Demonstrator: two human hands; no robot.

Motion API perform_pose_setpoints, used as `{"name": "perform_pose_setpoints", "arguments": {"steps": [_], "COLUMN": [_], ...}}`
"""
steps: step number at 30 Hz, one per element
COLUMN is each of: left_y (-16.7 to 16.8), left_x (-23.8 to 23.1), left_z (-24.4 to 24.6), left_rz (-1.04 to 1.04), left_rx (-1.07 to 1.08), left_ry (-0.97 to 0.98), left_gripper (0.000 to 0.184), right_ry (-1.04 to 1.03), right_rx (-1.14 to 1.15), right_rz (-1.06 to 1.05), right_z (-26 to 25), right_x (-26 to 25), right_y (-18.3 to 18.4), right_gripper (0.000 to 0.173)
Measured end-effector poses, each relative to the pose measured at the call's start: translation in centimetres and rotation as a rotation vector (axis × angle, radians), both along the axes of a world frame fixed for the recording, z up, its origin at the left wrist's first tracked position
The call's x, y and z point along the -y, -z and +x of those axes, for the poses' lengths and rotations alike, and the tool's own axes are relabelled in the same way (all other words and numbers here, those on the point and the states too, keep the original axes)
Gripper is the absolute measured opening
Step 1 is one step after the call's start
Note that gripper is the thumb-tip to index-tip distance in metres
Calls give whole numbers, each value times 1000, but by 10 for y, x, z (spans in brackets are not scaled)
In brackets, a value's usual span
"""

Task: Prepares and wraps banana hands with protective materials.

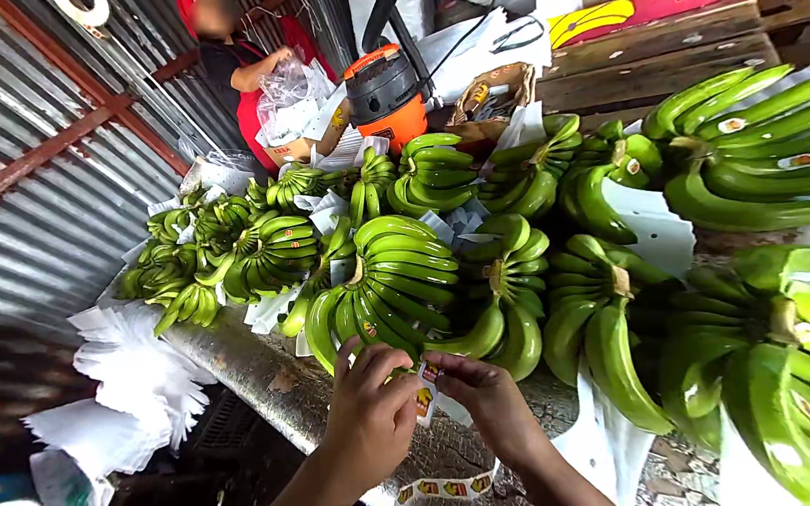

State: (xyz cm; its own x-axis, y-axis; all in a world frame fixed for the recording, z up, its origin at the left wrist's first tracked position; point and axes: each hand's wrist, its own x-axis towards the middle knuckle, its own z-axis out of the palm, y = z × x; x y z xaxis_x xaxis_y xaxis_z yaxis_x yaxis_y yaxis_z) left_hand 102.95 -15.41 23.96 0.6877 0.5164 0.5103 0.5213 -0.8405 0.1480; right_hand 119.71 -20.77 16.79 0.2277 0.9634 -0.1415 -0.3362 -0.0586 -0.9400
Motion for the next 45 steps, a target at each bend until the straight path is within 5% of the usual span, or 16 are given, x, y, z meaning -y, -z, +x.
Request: {"name": "perform_pose_setpoints", "arguments": {"steps": [4, 14, 17, 20, 25, 31, 34, 39, 45], "left_y": [3, 41, 38, 21, 56, 78, 61, 20, 44], "left_x": [-4, -13, -31, -84, -158, -158, -147, -75, -37], "left_z": [0, 6, 13, 32, 64, 97, 90, 70, 56], "left_rz": [-25, 74, -424, -839, -842, -541, -522, -748, -62], "left_rx": [-121, -280, -125, -181, -502, -979, -813, -264, -197], "left_ry": [24, 187, 86, -281, -572, -673, -483, 146, 280], "left_gripper": [13, 13, 12, 23, 37, 66, 40, 14, 10], "right_ry": [-22, 20, 99, 91, -49, 101, 145, 131, 69], "right_rx": [-1, -728, -528, -188, -112, -180, -228, -217, -373], "right_rz": [29, -345, -305, -147, -57, -20, -91, -164, -177], "right_z": [-3, -3, 0, 6, 11, 20, 28, 28, 18], "right_x": [0, -5, -5, 4, 22, 24, 21, 15, 17], "right_y": [-3, 11, 27, 40, 23, 26, 25, 22, 11], "right_gripper": [27, 26, 22, 26, 26, 25, 30, 37, 30]}}
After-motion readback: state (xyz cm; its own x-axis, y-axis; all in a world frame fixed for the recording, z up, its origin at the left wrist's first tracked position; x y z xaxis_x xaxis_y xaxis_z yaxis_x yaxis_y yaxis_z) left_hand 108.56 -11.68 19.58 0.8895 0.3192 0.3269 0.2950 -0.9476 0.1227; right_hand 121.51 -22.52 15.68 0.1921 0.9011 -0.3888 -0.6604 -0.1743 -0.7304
